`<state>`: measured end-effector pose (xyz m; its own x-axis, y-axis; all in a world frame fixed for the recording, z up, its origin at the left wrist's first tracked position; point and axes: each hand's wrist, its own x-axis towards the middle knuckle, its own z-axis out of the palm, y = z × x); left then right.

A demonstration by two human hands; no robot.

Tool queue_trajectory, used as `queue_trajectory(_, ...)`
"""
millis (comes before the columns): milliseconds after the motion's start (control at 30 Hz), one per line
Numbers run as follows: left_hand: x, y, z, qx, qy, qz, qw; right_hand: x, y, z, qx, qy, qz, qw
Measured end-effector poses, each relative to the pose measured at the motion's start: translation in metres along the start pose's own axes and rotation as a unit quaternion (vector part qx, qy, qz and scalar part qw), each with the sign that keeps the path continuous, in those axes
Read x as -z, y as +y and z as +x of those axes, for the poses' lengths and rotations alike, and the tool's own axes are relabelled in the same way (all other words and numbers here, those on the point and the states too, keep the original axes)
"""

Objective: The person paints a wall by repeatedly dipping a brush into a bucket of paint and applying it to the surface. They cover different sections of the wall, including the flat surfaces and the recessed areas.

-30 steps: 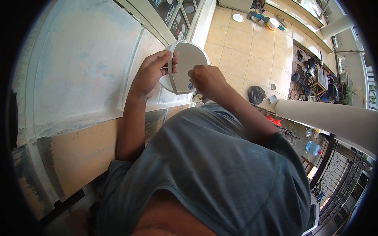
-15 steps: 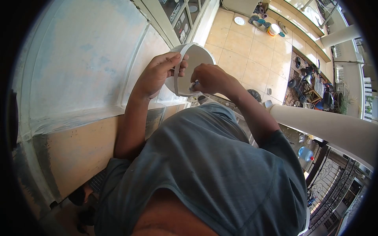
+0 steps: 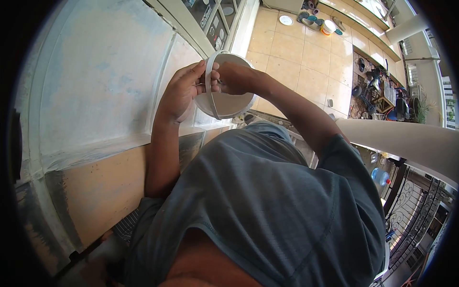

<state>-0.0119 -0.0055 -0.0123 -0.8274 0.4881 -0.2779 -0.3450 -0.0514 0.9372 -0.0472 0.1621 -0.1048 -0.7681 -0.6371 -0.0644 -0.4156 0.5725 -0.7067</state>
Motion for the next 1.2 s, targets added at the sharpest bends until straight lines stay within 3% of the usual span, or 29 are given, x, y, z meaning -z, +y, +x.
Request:
queue_trajectory(133,-0.003,0.005,-0.003,-0.017,0.013,0.0,1.0,-0.021,0.01,0.002,0.014,0.105,-0.029,0.994)
queue_trajectory(233,-0.004,0.004,-0.001,-0.021,0.023,-0.002,1.0,-0.02,0.007,-0.004,0.071,0.059,-0.045,0.995)
queue_trajectory(533,-0.001,0.004,-0.002,-0.006,0.036,-0.025,0.999,-0.007,0.006,-0.005,0.098,0.06,-0.076,0.99)
queue_trajectory(633,0.003,0.007,-0.005,-0.017,0.035,-0.048,0.998,0.032,-0.019,-0.031,0.005,0.163,0.031,0.986)
queue_trajectory(667,0.004,0.009,-0.005,-0.022,0.039,-0.052,0.998,0.047,-0.026,-0.041,-0.065,0.167,0.084,0.98)
queue_trajectory(700,0.004,0.01,-0.006,-0.025,0.041,-0.056,0.997,0.058,-0.029,-0.05,-0.137,0.171,0.137,0.966)
queue_trajectory(900,0.004,0.008,-0.002,-0.021,0.059,-0.072,0.995,0.059,-0.008,-0.076,-0.184,0.341,0.39,0.835)
queue_trajectory(1200,0.007,0.006,0.002,-0.049,0.093,-0.069,0.992,0.041,0.004,-0.095,-0.156,0.409,0.486,0.756)
